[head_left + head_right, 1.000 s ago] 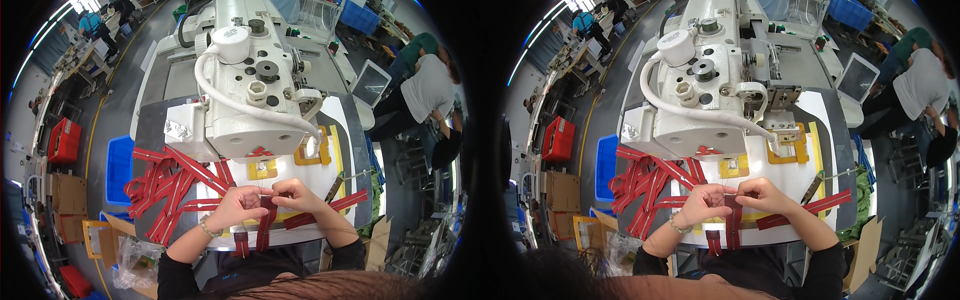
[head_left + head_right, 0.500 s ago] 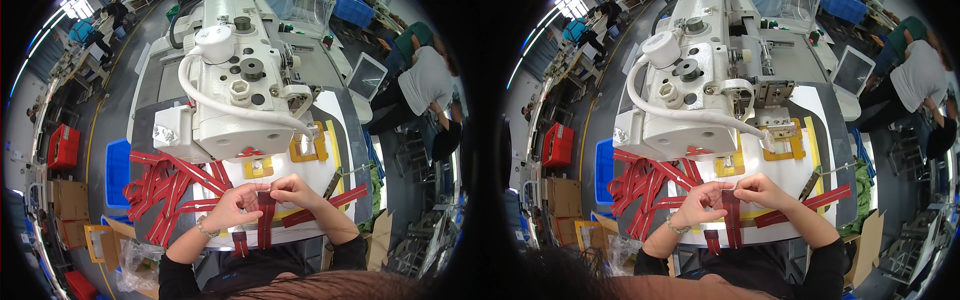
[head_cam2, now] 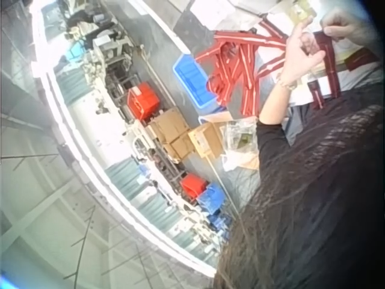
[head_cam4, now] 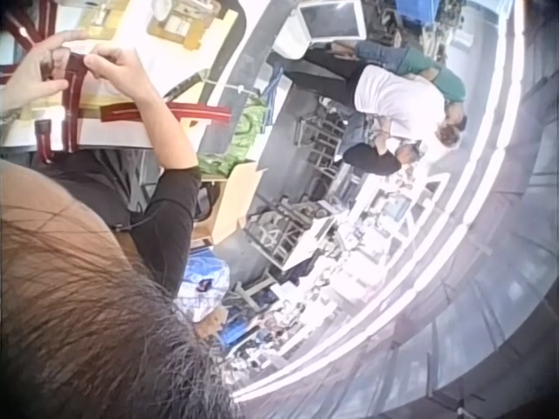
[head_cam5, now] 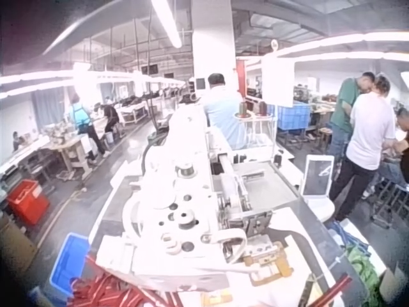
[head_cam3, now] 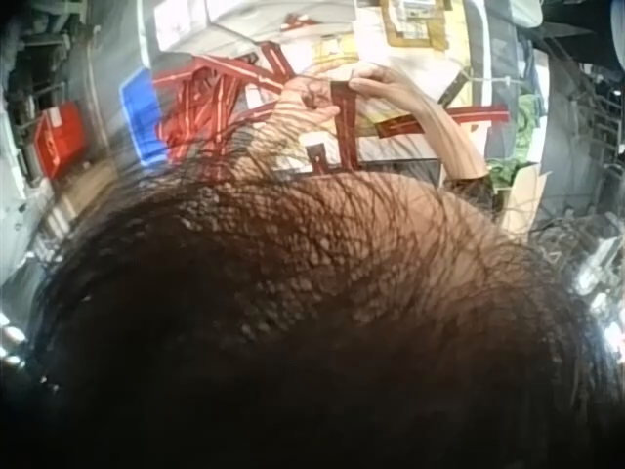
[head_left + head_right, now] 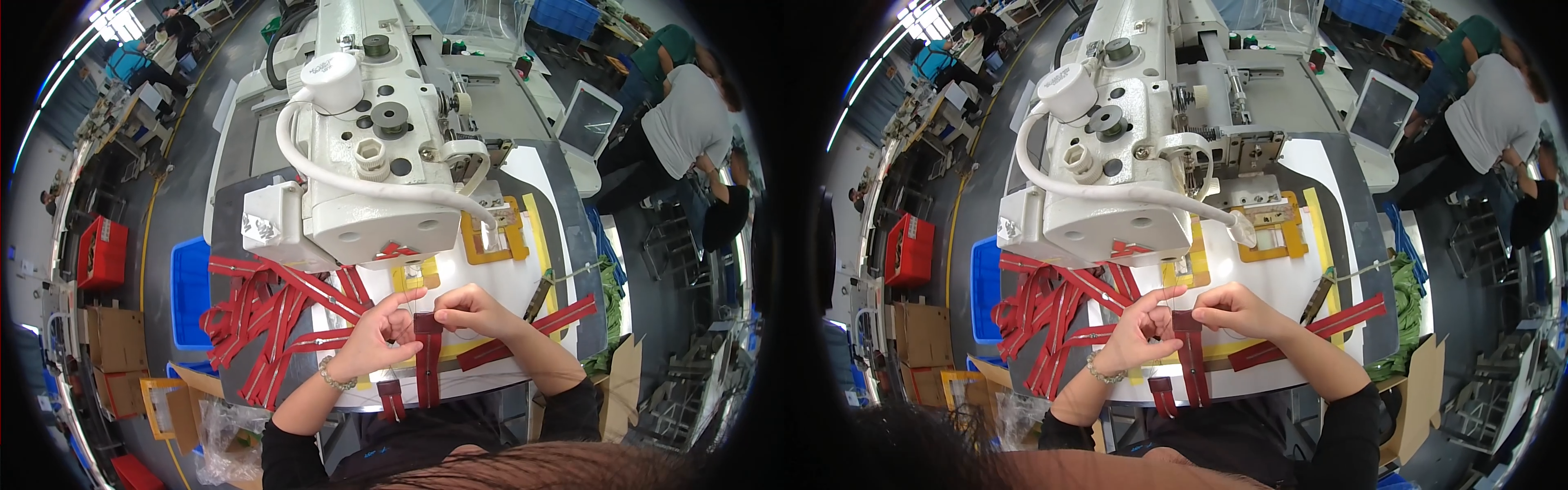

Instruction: Sewing red leather or fabric straps using an industrial sewing machine.

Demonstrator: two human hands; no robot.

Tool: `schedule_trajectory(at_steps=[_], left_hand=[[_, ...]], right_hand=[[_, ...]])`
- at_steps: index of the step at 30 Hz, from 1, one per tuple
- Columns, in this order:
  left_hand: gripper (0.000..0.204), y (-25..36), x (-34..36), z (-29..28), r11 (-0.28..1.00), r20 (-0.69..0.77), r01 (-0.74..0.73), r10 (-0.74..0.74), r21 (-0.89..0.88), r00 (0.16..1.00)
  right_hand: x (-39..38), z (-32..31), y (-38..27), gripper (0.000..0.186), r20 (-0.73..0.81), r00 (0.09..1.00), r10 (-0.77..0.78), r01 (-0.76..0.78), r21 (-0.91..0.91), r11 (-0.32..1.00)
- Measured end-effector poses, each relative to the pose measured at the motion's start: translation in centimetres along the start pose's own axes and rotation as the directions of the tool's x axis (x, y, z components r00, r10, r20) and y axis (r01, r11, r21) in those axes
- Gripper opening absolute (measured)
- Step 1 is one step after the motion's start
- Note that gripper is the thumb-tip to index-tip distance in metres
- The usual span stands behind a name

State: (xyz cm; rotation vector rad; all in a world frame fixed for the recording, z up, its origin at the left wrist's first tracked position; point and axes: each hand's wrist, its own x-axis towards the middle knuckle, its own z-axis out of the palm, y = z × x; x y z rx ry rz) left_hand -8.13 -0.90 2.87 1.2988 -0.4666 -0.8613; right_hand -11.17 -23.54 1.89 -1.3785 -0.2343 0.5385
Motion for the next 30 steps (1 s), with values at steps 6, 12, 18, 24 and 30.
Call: schedule_trajectory(at_steps=[6, 12, 18, 24, 30], left_hand=[[0.055, -1.0, 0.3, -0.6, 0.956, 0.195, -0.114, 0.062, 0.270, 0.979], [0.047, -2.2, -1.0, -0.4, 0.751, 0.404, -0.248, -0.027, 0.612, 0.914], [0.026, -2.4, -5.5, -1.2, 0.922, -0.142, -0.075, 0.022, -0.379, 0.990], [0.026, 2.0, -7.5, -9.1, 0.985, -0.429, 0.070, 0.005, 0.159, 0.903], [0.068, -1.9, -7.6, -3.7, 0.082, -0.191, 0.177, 0.590, 0.981, 0.784]], right_hand=[[-0.3, 0.0, 0.5, 0.027, 0.035, 0.999, -0.017, 0.017, 0.005, 1.000], [0.0, 1.0, 1.0, 0.025, 0.147, 0.989, 0.006, -0.003, -0.016, 1.000], [-0.2, 0.4, 0.9, 0.022, 0.164, 0.986, -0.032, 0.033, -0.003, 0.999], [-0.1, 1.2, 1.1, 0.017, 0.149, 0.987, -0.065, 0.069, -0.023, 0.997], [-0.3, 1.0, 1.2, 0.015, 0.076, 0.991, -0.107, 0.114, -0.108, 0.988]])
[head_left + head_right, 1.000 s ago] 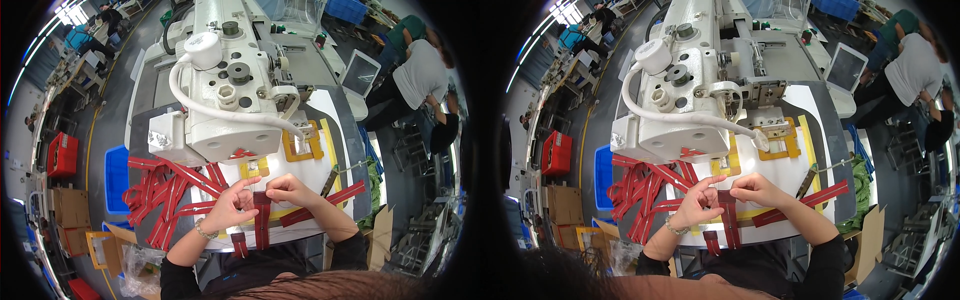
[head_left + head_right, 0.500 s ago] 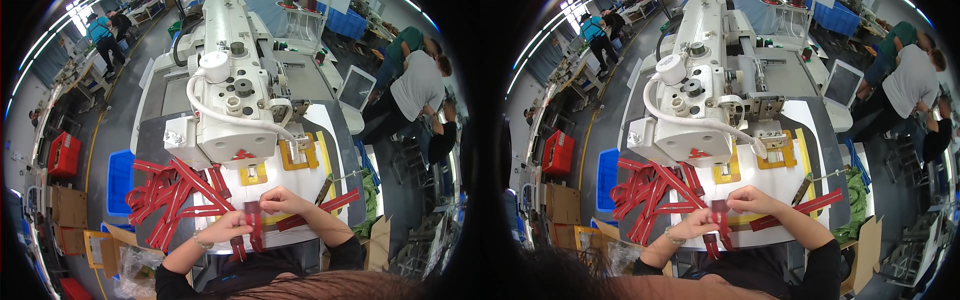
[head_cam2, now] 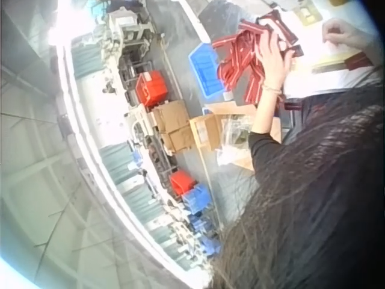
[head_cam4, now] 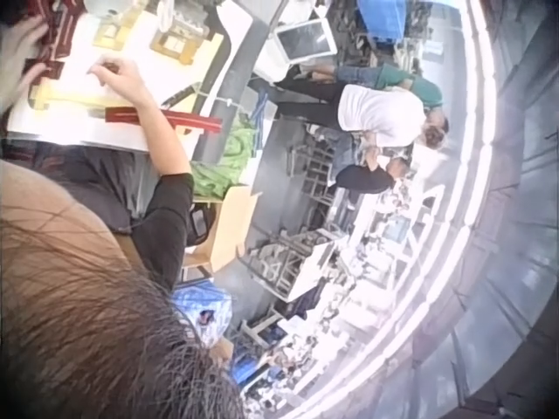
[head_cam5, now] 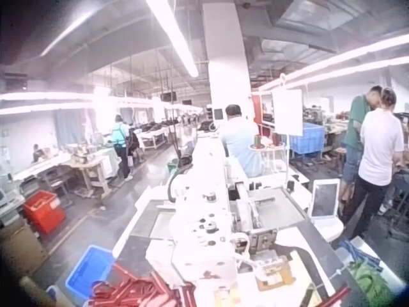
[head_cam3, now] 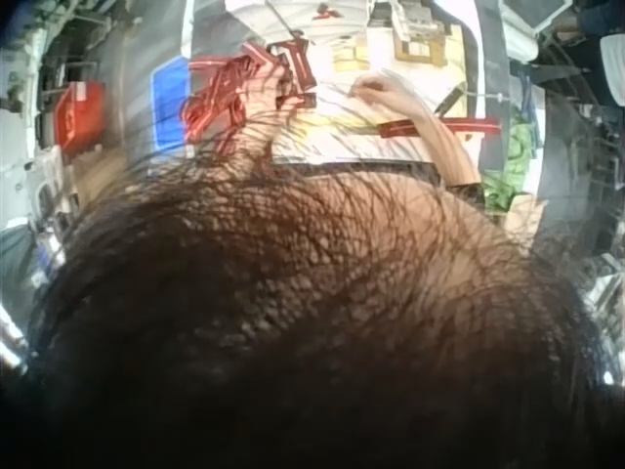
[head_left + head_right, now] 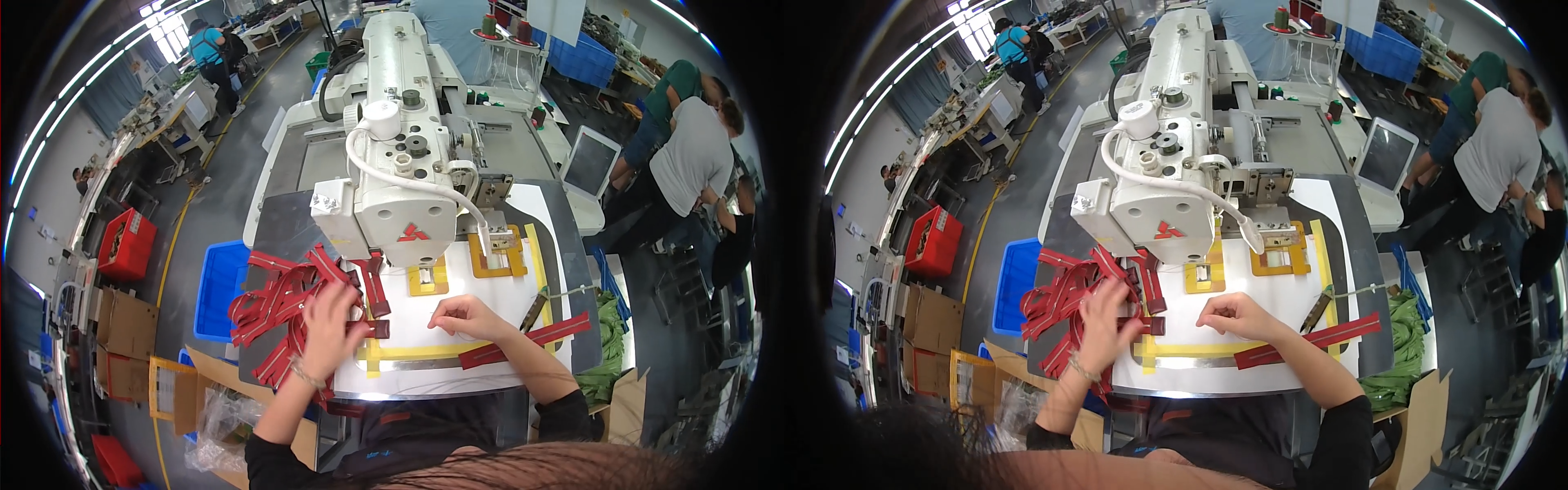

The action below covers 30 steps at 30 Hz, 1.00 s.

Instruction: Sewing red leather or fabric straps using an industrial sewing machine.

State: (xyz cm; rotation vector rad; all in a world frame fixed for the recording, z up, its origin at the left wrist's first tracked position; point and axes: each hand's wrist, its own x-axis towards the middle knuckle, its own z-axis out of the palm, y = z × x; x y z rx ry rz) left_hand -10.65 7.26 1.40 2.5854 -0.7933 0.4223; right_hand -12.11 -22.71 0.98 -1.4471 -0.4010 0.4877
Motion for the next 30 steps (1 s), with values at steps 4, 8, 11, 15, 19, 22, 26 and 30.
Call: schedule_trajectory(at_steps=[4, 8, 11, 15, 19, 22, 26, 30], left_hand=[[0.065, 3.1, -7.0, 0.9, 0.942, 0.241, -0.317, 0.284, 0.113, 0.928], [0.067, -0.3, -9.6, -1.0, 0.972, 0.252, 0.018, -0.078, 0.234, 0.965], [0.078, -2.8, -11.3, -2.7, 0.915, -0.017, 0.333, -0.339, 0.227, 0.941], [0.078, -5.8, -13.3, -4.0, 0.838, -0.184, 0.518, -0.489, 0.173, 0.853], [0.055, -6.5, -11.8, -3.6, 0.904, -0.153, 0.413, -0.395, 0.114, 0.906], [0.033, -8.1, -10.5, -4.4, 0.954, -0.174, 0.269, -0.245, 0.134, 0.954], [0.035, -12.9, -8.9, -5.1, 0.967, -0.115, 0.231, -0.219, 0.107, 0.969], [0.039, -16.3, -4.7, -4.8, 0.953, -0.089, 0.157, -0.138, 0.258, 0.986]], right_hand=[[-0.1, -0.3, -0.3, 0.015, -0.079, 0.997, -0.021, 0.023, 0.028, 0.999], [-0.4, -0.5, -1.6, 0.015, -0.107, 0.994, -0.026, 0.024, -0.019, 1.000], [-2.2, -0.2, -2.3, 0.014, -0.224, 0.975, -0.014, -0.019, -0.142, 0.990], [-5.5, 0.4, -2.6, 0.013, -0.378, 0.922, -0.089, -0.011, -0.255, 0.967], [-8.9, -0.1, -1.1, 0.012, -0.535, 0.835, -0.128, 0.009, -0.219, 0.976], [-10.3, 0.5, -0.5, 0.010, -0.623, 0.769, -0.142, 0.026, -0.192, 0.981], [-11.3, 1.5, 0.7, 0.009, -0.763, 0.589, -0.265, -0.025, -0.345, 0.938], [-11.4, 2.7, 2.5, 0.009, -0.835, 0.504, -0.222, 0.034, -0.238, 0.971]])
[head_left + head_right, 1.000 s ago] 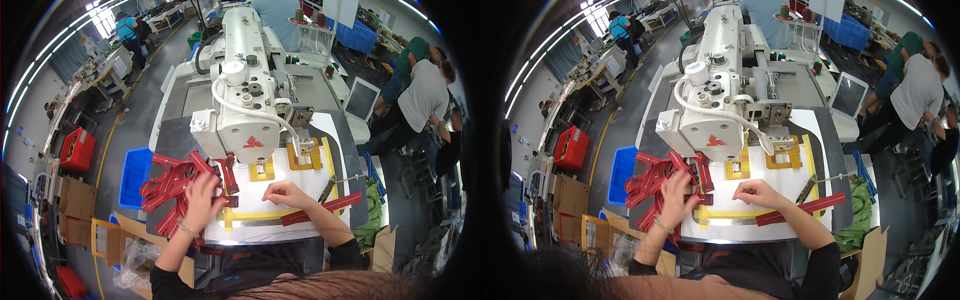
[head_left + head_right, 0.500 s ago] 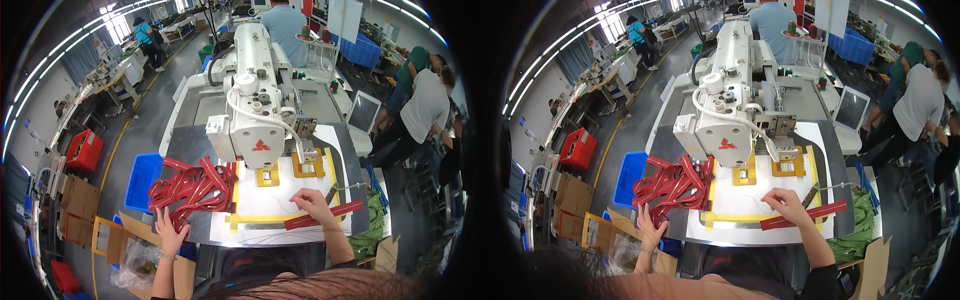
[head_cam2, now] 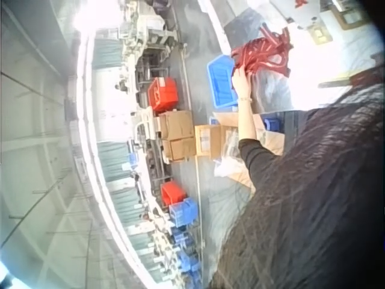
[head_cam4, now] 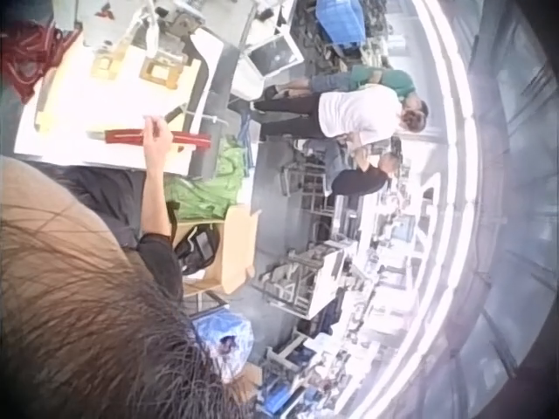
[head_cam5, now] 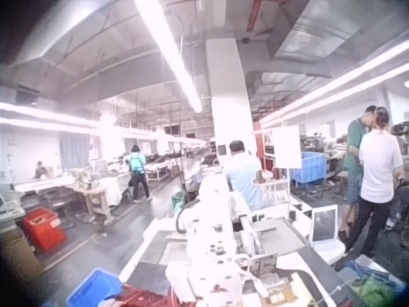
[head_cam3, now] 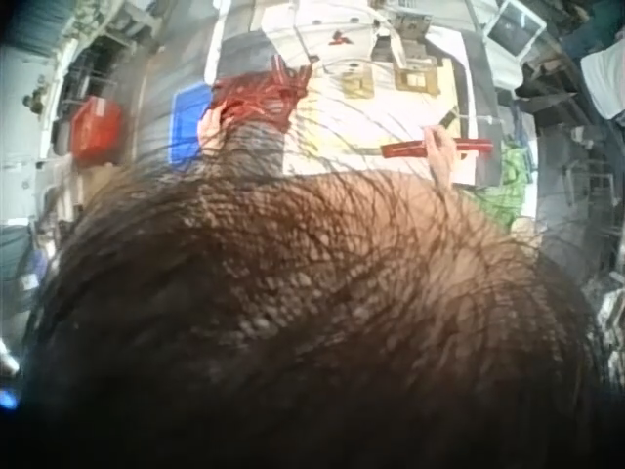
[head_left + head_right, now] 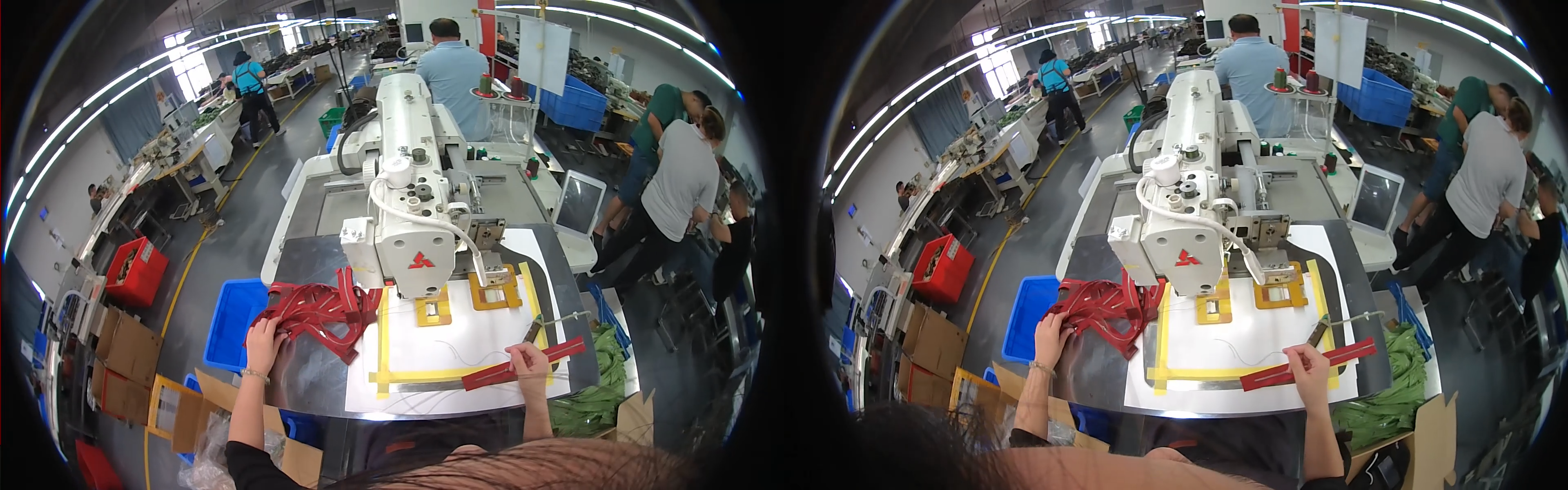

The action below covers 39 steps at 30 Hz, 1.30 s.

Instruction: Sewing red leather or fabric straps using an industrial sewing machine.

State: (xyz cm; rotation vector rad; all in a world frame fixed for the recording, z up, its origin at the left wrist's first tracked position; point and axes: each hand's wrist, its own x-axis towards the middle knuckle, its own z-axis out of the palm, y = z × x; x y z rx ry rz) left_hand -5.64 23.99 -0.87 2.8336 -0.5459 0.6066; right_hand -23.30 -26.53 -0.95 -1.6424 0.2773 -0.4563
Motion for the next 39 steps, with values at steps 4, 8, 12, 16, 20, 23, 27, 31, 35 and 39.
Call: schedule_trajectory(at_steps=[4, 8, 12, 16, 20, 23, 27, 31, 35, 39], left_hand=[[0.047, -0.7, 3.5, 1.9, 0.996, -0.050, -0.007, 0.012, 0.094, 0.999], [0.065, -0.3, 5.5, 2.6, 0.996, -0.081, 0.025, -0.018, 0.087, 0.997], [0.071, 2.6, 5.9, 2.3, 0.991, -0.050, -0.133, 0.133, -0.005, 0.990], [0.069, 4.3, 5.5, 1.0, 0.940, -0.040, -0.312, 0.309, -0.137, 0.950], [0.052, 5.2, 5.3, 0.2, 0.856, -0.148, -0.483, 0.462, -0.185, 0.875], [0.041, 5.6, 5.6, 0.4, 0.714, -0.306, -0.689, 0.632, -0.127, 0.712], [0.037, 8.6, 5.7, 0.6, 0.646, -0.424, -0.743, 0.633, -0.172, 0.648], [0.035, 10.7, 4.9, 0.7, 0.567, -0.450, -0.775, 0.636, -0.279, 0.627], [0.036, 13.2, 4.7, 1.7, 0.513, -0.395, -0.786, 0.680, -0.346, 0.618], [0.034, 15.0, 3.5, 0.8, 0.467, -0.349, -0.804, 0.732, -0.369, 0.585]], right_hand=[[-2.3, 2.8, 0.0, 0.009, -0.075, 0.997, -0.026, 0.030, 0.054, 0.998], [-6.0, 6.9, -0.2, 0.007, -0.173, 0.963, -0.205, 0.179, -0.154, 0.972], [-9.4, 9.2, 0.4, 0.010, -0.048, 0.909, -0.414, 0.369, -0.369, 0.853], [-9.9, 10.9, 0.5, 0.012, 0.080, 0.775, -0.627, 0.605, -0.384, 0.698], [-9.8, 11.4, -1.5, 0.015, 0.077, 0.730, -0.679, 0.645, -0.405, 0.648], [-8.9, 11.3, -3.0, 0.018, 0.132, 0.682, -0.719, 0.685, -0.461, 0.564], [-9.4, 11.1, -4.3, 0.021, 0.147, 0.557, -0.818, 0.764, -0.476, 0.435], [-10.9, 11.3, -5.3, 0.019, 0.171, 0.505, -0.846, 0.805, -0.448, 0.390], [-12.0, 9.9, -5.2, 0.014, 0.214, 0.402, -0.890, 0.840, -0.472, 0.266], [-10.8, 4.0, -7.0, 0.009, 0.279, 0.324, -0.904, 0.854, -0.498, 0.152]])
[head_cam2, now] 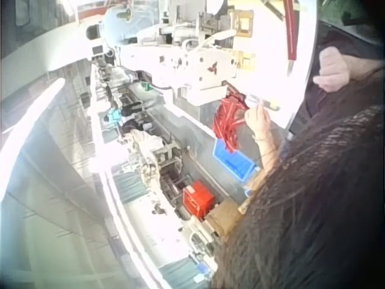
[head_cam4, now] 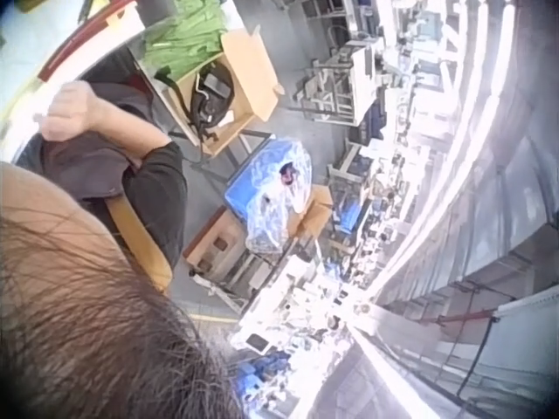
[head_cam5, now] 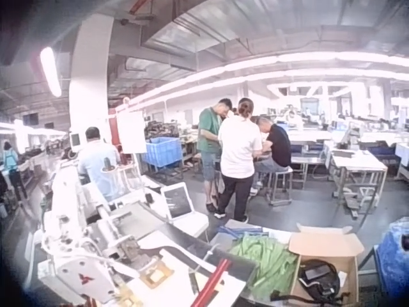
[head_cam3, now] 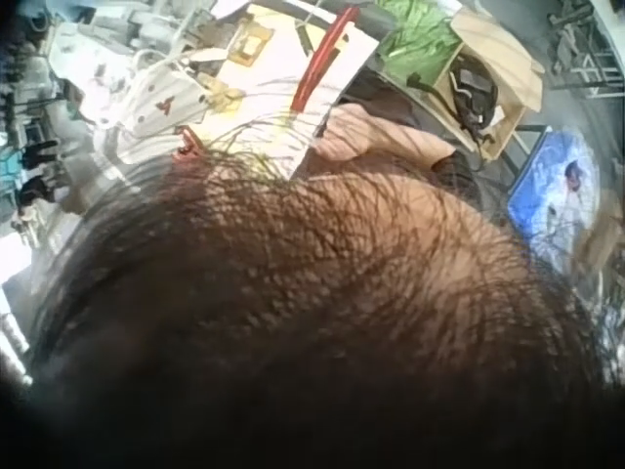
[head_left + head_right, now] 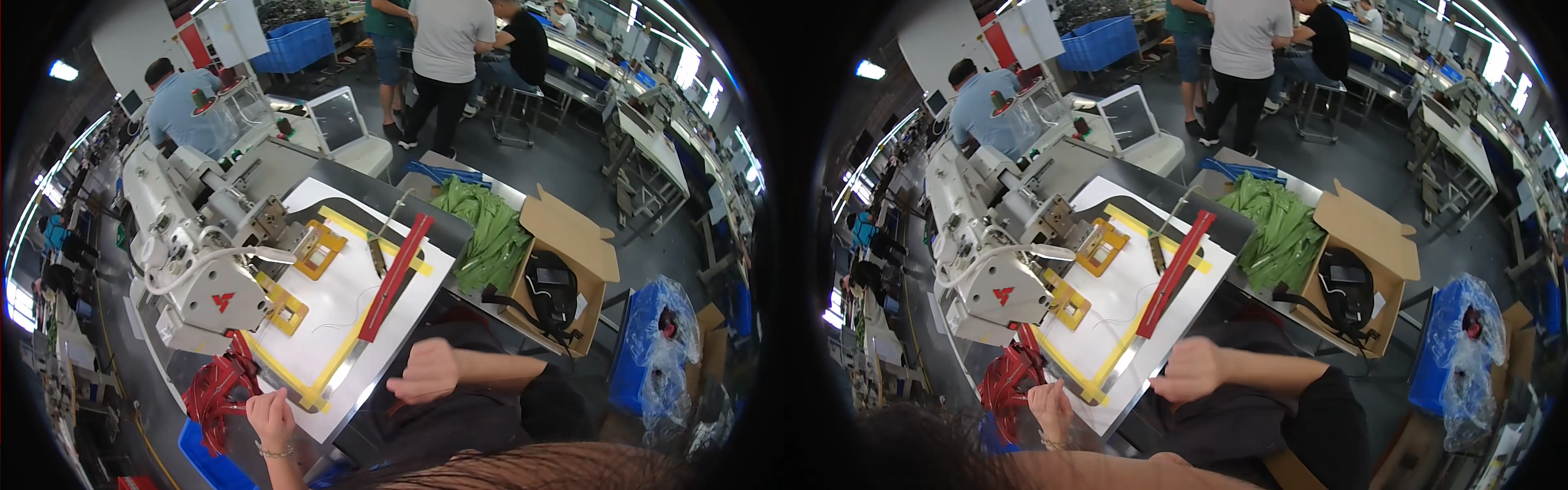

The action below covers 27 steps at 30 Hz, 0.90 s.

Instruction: Sewing red leather or fabric straps using an industrial sewing machine.

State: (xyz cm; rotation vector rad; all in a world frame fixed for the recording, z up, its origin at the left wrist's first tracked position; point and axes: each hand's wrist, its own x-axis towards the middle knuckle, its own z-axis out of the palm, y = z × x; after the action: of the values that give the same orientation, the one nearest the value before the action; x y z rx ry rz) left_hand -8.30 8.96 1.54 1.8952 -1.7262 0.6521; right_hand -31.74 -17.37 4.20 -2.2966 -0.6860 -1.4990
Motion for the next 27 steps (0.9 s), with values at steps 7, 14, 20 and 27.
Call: schedule_trajectory(at_steps=[7, 14, 20, 27], left_hand=[[0.030, 1.7, 2.0, 1.8, 0.999, 0.026, 0.036, -0.036, 0.000, 0.999], [0.029, 3.5, 11.3, 7.0, 0.978, 0.093, -0.168, 0.180, -0.121, 0.979], [0.029, 5.4, 18.7, 13.7, 0.935, 0.178, -0.319, 0.344, -0.156, 0.922], [0.029, 11.7, 31.2, 13.1, 0.808, 0.486, -0.589, 0.523, -0.021, 0.700]], right_hand=[[-4.3, -17.1, 8.5, 0.008, -0.563, 0.519, 0.644, -0.807, -0.074, 0.586], [-24.5, -41.4, 1.1, 0.017, -0.956, 0.064, 0.286, -0.996, -0.046, 0.070], [-37.1, -46.5, -17.2, 0.014, -0.987, 0.143, -0.079, -0.775, -0.062, -0.629], [-41.6, -47.7, -26.8, 0.031, -0.976, 0.209, -0.056, -0.588, -0.080, -0.805]])
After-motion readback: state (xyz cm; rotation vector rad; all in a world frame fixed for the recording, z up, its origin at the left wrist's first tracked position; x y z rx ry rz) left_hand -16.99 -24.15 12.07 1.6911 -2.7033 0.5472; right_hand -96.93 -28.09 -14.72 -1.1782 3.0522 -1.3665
